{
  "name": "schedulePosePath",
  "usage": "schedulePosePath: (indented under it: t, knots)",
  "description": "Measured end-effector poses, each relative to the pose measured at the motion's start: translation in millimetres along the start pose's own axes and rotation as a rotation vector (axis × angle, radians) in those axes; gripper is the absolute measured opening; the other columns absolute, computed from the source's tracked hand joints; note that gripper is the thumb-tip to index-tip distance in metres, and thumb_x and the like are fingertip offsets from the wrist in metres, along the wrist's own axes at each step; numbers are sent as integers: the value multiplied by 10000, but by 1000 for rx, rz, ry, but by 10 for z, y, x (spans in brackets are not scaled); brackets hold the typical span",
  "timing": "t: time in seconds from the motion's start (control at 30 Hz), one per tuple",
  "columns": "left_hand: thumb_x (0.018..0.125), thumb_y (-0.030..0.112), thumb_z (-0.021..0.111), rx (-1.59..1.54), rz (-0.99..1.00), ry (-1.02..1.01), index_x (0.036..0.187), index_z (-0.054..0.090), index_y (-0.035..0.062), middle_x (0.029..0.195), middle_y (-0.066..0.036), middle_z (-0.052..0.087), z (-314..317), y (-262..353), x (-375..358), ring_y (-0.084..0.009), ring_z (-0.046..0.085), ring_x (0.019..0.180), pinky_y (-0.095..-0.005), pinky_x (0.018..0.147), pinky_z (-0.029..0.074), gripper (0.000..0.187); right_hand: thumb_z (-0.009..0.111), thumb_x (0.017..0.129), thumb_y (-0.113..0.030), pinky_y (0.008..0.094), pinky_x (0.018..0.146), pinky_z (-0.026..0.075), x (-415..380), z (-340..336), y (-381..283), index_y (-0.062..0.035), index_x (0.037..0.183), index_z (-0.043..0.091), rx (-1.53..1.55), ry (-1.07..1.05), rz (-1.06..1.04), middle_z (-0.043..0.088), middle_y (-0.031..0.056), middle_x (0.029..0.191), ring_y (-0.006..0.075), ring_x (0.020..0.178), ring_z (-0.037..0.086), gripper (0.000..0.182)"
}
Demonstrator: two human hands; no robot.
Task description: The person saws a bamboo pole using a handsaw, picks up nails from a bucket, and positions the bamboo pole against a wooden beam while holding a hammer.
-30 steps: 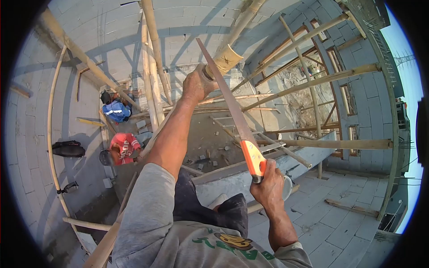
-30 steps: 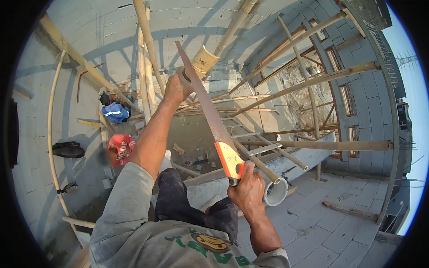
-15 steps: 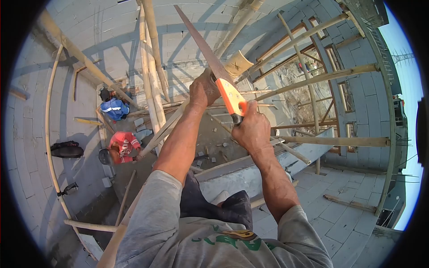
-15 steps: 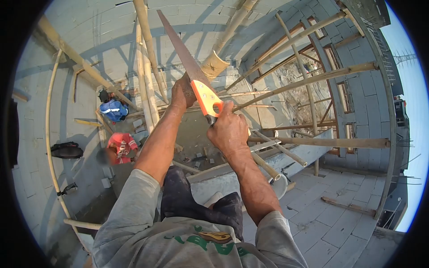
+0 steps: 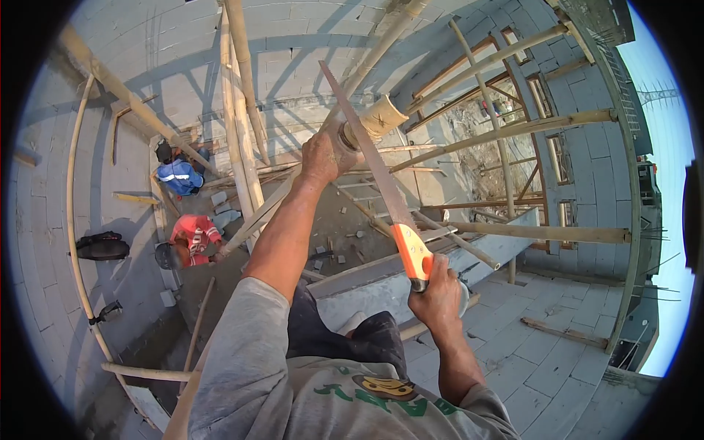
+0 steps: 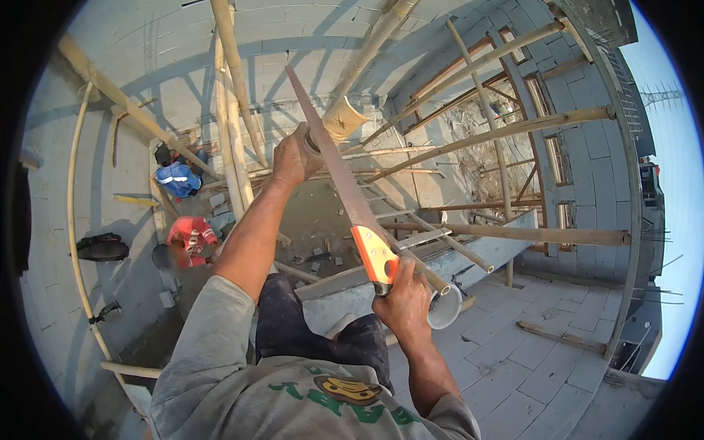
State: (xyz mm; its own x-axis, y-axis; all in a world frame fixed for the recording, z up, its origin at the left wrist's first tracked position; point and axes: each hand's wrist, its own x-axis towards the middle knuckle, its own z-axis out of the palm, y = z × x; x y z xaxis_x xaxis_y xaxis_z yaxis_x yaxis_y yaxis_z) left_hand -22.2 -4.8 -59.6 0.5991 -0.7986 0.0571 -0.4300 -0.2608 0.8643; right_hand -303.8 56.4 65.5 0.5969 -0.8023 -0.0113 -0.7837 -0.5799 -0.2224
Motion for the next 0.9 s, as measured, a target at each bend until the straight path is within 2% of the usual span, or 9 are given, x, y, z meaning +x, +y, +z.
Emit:
schedulePosePath:
  t: [0.2, 0.3, 0.37, 0.4, 0.47, 0.53, 0.6, 0.7, 0.9]
  knots:
    - [711, 345, 766, 23, -1, 6, 1106, 559, 71, 984, -174, 682, -54, -87, 179, -360, 641, 969, -422, 812, 495, 524, 617, 688, -33, 560, 650, 463, 1013, 111, -445, 4, 1067, 431, 3, -88, 21, 606, 283, 787, 481, 707, 594, 424]
    - [715, 355, 761, 8, 61, -19, 1117, 549, 66, 982, -183, 680, -26, -64, 172, -380, 636, 964, -435, 814, 495, 539, 604, 704, -25, 564, 701, 460, 498, 14, -325, 15, 1087, 431, -15, -117, 63, 598, 262, 785, 475, 761, 591, 422]
    - [715, 351, 762, 72, -51, -143, 1104, 553, 75, 969, -193, 678, -194, 95, 129, -395, 633, 963, -448, 815, 494, 521, 604, 707, -30, 563, 687, 462, -24, -8, -104, 18, 1098, 431, -6, -97, 83, 604, 246, 811, 467, 748, 592, 431]
    - [712, 348, 767, 43, -44, -68, 1098, 554, 72, 966, -195, 678, -174, 87, 219, -395, 634, 959, -448, 814, 496, 520, 605, 705, -33, 563, 683, 464, -96, -63, -100, 21, 1100, 431, -6, -95, 77, 608, 242, 823, 463, 746, 593, 434]
    - [707, 343, 776, 30, -18, -22, 1085, 554, 66, 960, -199, 677, -89, -28, 175, -395, 638, 950, -447, 812, 499, 519, 607, 698, -36, 565, 685, 467, -62, -58, -72, 23, 1091, 433, -47, -162, 133, 613, 246, 828, 460, 750, 596, 433]
    - [665, 370, 805, -4, -26, 16, 1059, 556, 53, 944, -191, 681, -176, -116, 356, -379, 651, 933, -440, 804, 502, 564, 647, 629, -39, 511, 666, 483, 358, 13, -179, 21, 1055, 421, -79, -132, 81, 616, 230, 667, 447, 674, 605, 486]
    - [616, 405, 824, -55, -65, 33, 1040, 562, 57, 922, -183, 684, -142, -71, 480, -363, 659, 921, -438, 796, 505, 608, 626, 669, -25, 560, 672, 459, 419, -13, -128, 2, 1064, 430, -33, -126, 99, 594, 260, 760, 469, 728, 577, 442]
    - [662, 376, 814, -22, -26, -52, 1072, 548, 63, 951, -161, 684, -80, -34, 214, -343, 659, 940, -423, 810, 496, 581, 640, 671, -22, 555, 664, 456, 36, -55, 46, -8, 1067, 430, -24, -98, 76, 593, 239, 774, 466, 729, 575, 448]
    - [652, 369, 831, 41, -134, -170, 1092, 551, 76, 1004, -118, 676, -102, -49, 245, -278, 647, 958, -397, 849, 481, 597, 622, 691, -21, 511, 623, 488, -817, -867, 10, -36, 1019, 473, 19, -121, 149, 589, 185, 789, 434, 700, 598, 360]
